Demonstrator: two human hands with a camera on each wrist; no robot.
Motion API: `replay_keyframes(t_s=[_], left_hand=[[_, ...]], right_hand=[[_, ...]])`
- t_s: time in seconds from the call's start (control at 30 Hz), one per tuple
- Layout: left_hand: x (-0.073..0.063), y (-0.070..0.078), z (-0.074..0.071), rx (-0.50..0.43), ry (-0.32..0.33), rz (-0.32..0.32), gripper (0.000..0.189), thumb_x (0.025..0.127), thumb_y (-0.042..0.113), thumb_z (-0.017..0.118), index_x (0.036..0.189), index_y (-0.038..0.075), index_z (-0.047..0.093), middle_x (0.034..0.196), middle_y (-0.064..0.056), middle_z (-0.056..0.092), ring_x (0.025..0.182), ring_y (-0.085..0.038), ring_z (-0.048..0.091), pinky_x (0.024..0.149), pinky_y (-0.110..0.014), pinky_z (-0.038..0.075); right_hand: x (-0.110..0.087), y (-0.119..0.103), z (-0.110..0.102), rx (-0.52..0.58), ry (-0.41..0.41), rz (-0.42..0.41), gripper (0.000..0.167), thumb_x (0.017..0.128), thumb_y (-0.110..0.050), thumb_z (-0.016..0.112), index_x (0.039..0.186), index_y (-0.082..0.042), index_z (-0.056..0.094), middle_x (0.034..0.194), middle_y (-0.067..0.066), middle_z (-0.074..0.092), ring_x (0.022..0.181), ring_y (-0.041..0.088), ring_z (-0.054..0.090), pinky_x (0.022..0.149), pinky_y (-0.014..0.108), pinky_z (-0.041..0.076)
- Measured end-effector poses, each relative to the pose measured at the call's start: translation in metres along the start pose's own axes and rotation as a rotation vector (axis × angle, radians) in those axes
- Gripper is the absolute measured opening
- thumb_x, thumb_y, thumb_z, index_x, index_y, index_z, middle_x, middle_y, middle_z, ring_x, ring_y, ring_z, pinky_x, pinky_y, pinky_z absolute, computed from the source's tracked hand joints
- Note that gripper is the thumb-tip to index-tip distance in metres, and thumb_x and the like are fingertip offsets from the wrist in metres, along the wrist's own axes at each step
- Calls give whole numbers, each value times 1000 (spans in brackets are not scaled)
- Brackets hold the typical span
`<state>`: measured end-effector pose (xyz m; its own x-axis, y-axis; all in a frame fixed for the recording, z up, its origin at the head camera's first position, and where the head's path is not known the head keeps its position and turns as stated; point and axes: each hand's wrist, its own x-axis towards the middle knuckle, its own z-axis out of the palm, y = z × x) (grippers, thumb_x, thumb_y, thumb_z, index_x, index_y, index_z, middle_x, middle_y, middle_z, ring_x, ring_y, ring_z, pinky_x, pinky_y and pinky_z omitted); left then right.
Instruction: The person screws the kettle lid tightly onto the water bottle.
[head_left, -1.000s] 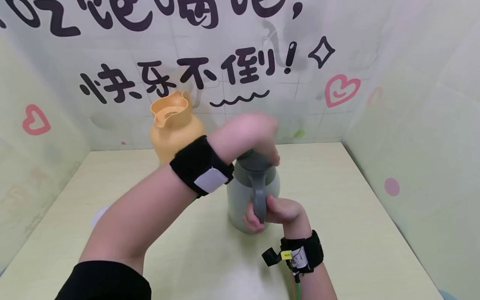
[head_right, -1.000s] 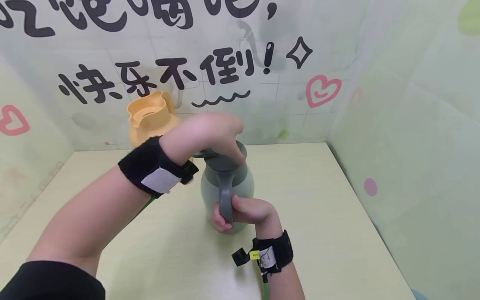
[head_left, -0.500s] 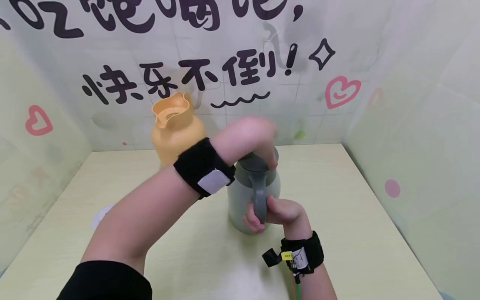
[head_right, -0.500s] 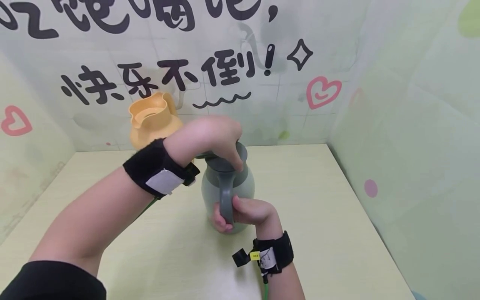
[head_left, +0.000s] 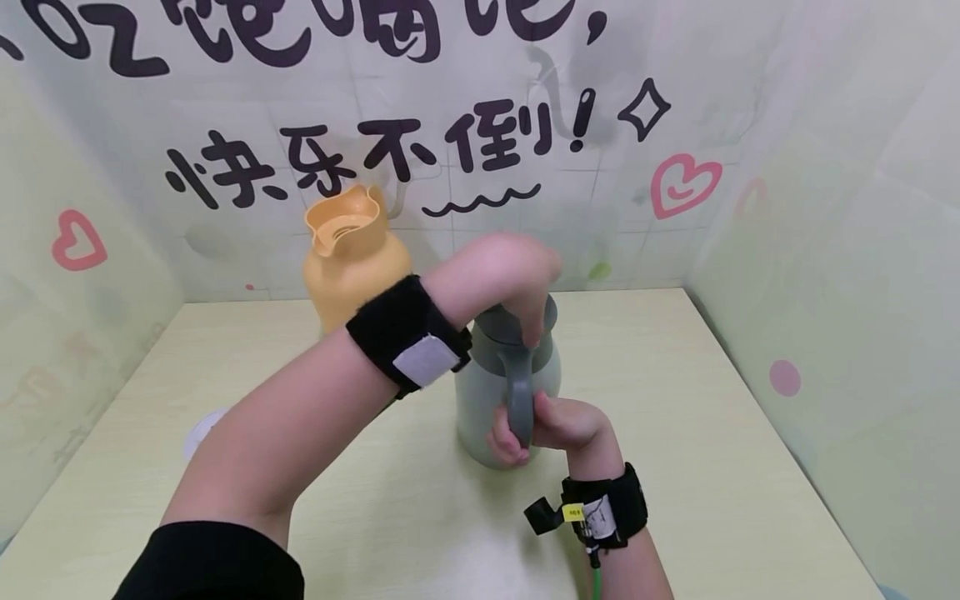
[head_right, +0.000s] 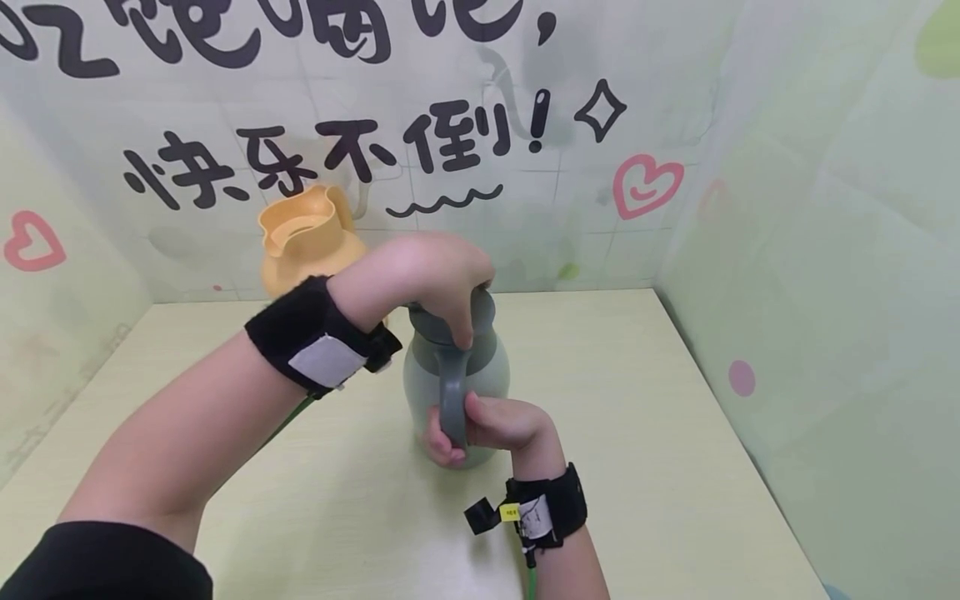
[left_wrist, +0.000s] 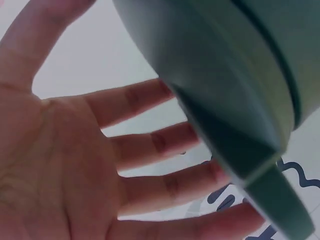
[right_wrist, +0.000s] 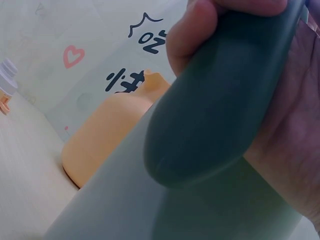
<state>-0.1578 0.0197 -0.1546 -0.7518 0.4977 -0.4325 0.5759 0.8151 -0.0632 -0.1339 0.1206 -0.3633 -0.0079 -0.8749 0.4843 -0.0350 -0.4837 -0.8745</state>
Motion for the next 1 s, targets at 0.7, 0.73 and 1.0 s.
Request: replay_keyframes(t_s=[0.7, 0.73, 1.0], left_hand=[[-1, -7, 5, 63, -51, 188, 70, 69, 12, 84, 128, 20, 49, 122, 1, 46, 103, -18, 48, 82, -32, 44], [-2, -8, 6, 61, -50, 194, 70, 69, 10, 84, 128, 21, 49, 123, 0, 45, 103, -18, 47, 82, -32, 44], [-5, -14, 9, 8, -42, 239, 67, 71, 11, 82, 129, 23, 50, 124, -1, 40, 105, -19, 46, 83, -32, 43]], right_hand=[[-1, 4, 2, 3, 8, 8, 63, 97, -60, 15, 87, -2, 39, 67, 14, 34, 58, 26, 32, 54, 39, 30], [-1, 4, 2, 1, 7, 6, 63, 97, -60, 15, 87, -2, 39, 67, 14, 34, 59, 25, 32, 54, 39, 30], [0, 3, 4, -10, 7, -1, 62, 97, -60, 16, 87, -3, 39, 67, 13, 34, 57, 29, 31, 54, 38, 31]])
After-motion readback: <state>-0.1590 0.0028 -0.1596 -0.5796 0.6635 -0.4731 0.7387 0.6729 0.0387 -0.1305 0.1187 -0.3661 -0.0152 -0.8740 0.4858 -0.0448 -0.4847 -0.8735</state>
